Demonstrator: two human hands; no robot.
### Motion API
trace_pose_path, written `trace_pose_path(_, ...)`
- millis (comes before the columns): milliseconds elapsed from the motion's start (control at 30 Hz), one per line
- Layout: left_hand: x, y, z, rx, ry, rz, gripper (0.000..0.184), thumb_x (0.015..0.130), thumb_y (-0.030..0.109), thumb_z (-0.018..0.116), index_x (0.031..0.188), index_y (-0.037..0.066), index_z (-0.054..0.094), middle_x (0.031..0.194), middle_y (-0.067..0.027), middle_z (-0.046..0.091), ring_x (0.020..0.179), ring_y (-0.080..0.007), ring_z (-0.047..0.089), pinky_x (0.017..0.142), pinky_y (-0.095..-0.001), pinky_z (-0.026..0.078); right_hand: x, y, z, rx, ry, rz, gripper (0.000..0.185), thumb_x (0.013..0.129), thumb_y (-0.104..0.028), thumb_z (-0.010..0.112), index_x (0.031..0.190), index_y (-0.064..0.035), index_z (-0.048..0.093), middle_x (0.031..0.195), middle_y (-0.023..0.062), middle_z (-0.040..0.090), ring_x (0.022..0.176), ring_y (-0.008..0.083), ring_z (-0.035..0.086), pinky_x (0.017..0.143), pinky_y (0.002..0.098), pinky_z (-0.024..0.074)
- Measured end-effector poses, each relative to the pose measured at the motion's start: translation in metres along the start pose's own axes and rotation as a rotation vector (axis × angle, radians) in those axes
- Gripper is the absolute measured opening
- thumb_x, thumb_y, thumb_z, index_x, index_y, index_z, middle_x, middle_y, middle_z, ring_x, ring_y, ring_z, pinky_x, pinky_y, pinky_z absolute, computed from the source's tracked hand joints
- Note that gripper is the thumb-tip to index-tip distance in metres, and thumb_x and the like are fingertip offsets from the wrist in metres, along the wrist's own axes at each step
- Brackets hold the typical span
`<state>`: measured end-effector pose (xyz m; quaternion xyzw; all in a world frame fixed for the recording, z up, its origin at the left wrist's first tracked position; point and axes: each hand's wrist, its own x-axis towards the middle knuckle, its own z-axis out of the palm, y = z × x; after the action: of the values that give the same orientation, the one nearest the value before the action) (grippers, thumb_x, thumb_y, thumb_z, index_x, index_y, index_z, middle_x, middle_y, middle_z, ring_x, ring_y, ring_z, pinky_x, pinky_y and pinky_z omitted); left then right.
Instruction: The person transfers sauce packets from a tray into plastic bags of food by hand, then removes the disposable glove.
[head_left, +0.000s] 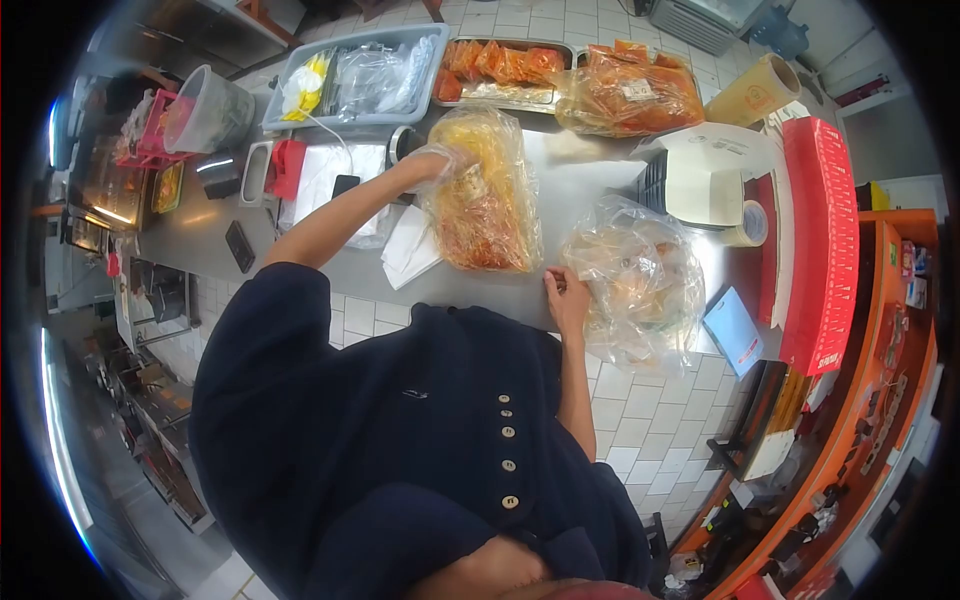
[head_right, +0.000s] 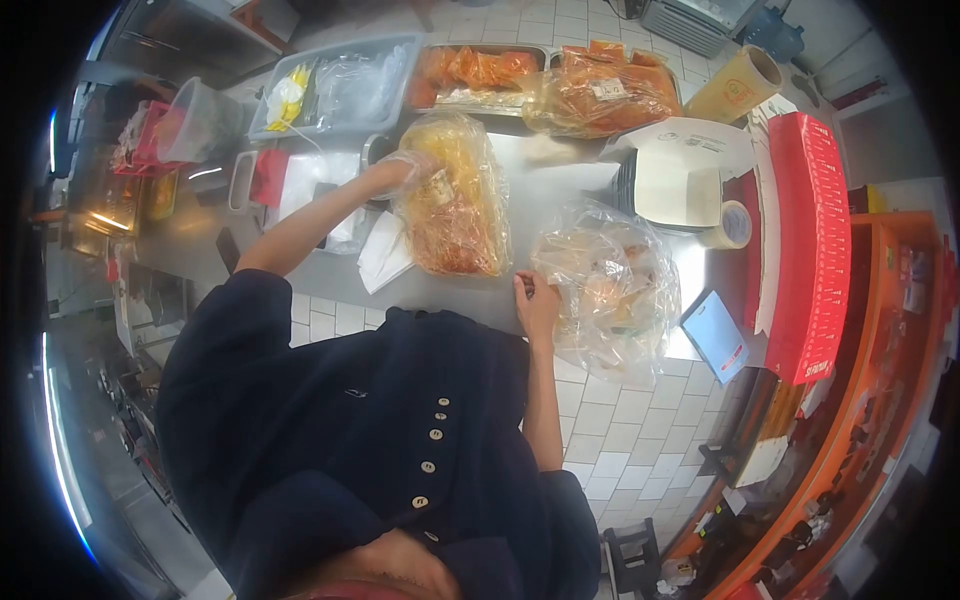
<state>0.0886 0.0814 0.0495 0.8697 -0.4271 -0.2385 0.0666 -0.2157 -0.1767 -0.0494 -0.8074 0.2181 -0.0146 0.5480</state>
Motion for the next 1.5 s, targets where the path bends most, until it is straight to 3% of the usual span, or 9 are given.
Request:
trace_pose_path(167,0.006,-0.019,0.04,0.251,-0.166,0.005,0.023,0.089,0.007,0.057,0.108,-0.004,0.067,0.098,-0.0239,0.07,0.092,-0.0395,0.071,0.077,-0.0454,0.055,0.002,0.011,0.003,-0.08,0.015,-0.088,0.021,0.097,-0.023,0.075,0.107,-0.0047,0.076,0.089,0.0077,0.078,0.077,0.0161,0.072,0.072,0.0298,0.0541)
trace_pose_path(400,0.008,-0.025,0.042,0.188,-0.107,0.053,0.024,0.089,0.01,0.059,0.11,0.001,0.068,0.103,-0.0195,0.072,0.09,-0.0359,0.072,0.078,-0.0444,0.056,0.001,0.008,0.003,-0.035,0.01,-0.041,0.02,0.096,-0.024,0.074,0.107,-0.0067,0.077,0.091,0.0079,0.078,0.078,0.019,0.072,0.078,0.0332,0.0539)
trace_pose_path(467,0.006,-0.027,0.043,-0.116,-0.052,-0.049,0.024,0.084,0.01,0.064,0.107,0.002,0.069,0.1,-0.0235,0.07,0.091,-0.0371,0.069,0.081,-0.0454,0.054,0.0,0.005,0.002,-0.024,0.004,-0.024,0.021,0.097,-0.024,0.074,0.107,-0.0064,0.077,0.092,0.0083,0.078,0.078,0.0192,0.072,0.078,0.0333,0.0543)
trace_pose_path(700,0.003,-0.013,-0.011,0.043,-0.077,-0.1,0.024,0.086,0.01,0.068,0.108,0.001,0.069,0.096,-0.0212,0.07,0.087,-0.0319,0.067,0.08,-0.0455,0.052,0.001,0.009,0.0,-0.004,-0.013,-0.02,0.021,0.097,-0.024,0.073,0.107,-0.0065,0.077,0.093,0.0086,0.078,0.081,0.0205,0.072,0.079,0.0344,0.055)
trace_pose_path(933,-0.025,-0.056,-0.05,-0.456,0.203,-0.064,0.027,0.089,0.026,0.079,0.097,0.001,0.074,0.087,-0.0117,0.068,0.082,-0.0222,0.063,0.078,-0.0396,0.05,0.002,0.009,0.001,-0.013,0.012,-0.036,0.022,0.097,-0.027,0.072,0.108,-0.0083,0.078,0.093,0.0068,0.079,0.083,0.0212,0.072,0.08,0.035,0.0543)
trace_pose_path(1067,-0.038,-0.023,-0.072,-0.382,0.149,-0.207,0.028,0.086,0.024,0.083,0.101,0.003,0.072,0.094,-0.0098,0.07,0.088,-0.0235,0.066,0.083,-0.0387,0.052,0.002,0.011,0.001,-0.025,0.0,-0.018,0.022,0.098,-0.027,0.072,0.108,-0.0086,0.078,0.092,0.0063,0.079,0.082,0.0207,0.072,0.08,0.0351,0.0541)
trace_pose_path(1200,-0.039,-0.016,-0.063,-0.009,0.3,-0.051,0.026,0.087,0.021,0.082,0.106,0.006,0.072,0.102,-0.009,0.071,0.095,-0.0235,0.067,0.089,-0.037,0.053,0.002,0.008,0.0,-0.019,-0.009,-0.013,0.022,0.098,-0.027,0.071,0.108,-0.0091,0.078,0.092,0.0058,0.079,0.082,0.02,0.072,0.081,0.0349,0.0532)
trace_pose_path(1267,-0.04,-0.011,-0.058,-0.42,0.463,-0.105,0.027,0.09,0.018,0.077,0.114,0.007,0.069,0.105,-0.0087,0.07,0.102,-0.0245,0.067,0.095,-0.0358,0.052,0.002,0.007,-0.002,-0.041,-0.014,-0.022,0.021,0.098,-0.026,0.071,0.108,-0.009,0.078,0.092,0.0058,0.079,0.082,0.0201,0.072,0.08,0.0349,0.0532)
trace_pose_path(1500,-0.051,-0.027,-0.081,-0.749,0.405,-0.06,0.019,0.105,0.026,0.065,0.112,0.009,0.062,0.097,-0.0041,0.067,0.099,-0.0131,0.065,0.086,-0.0319,0.055,0.002,0.006,-0.001,-0.016,-0.007,-0.011,0.021,0.098,-0.025,0.071,0.109,-0.0081,0.078,0.093,0.0062,0.079,0.082,0.0209,0.073,0.08,0.0352,0.0536)
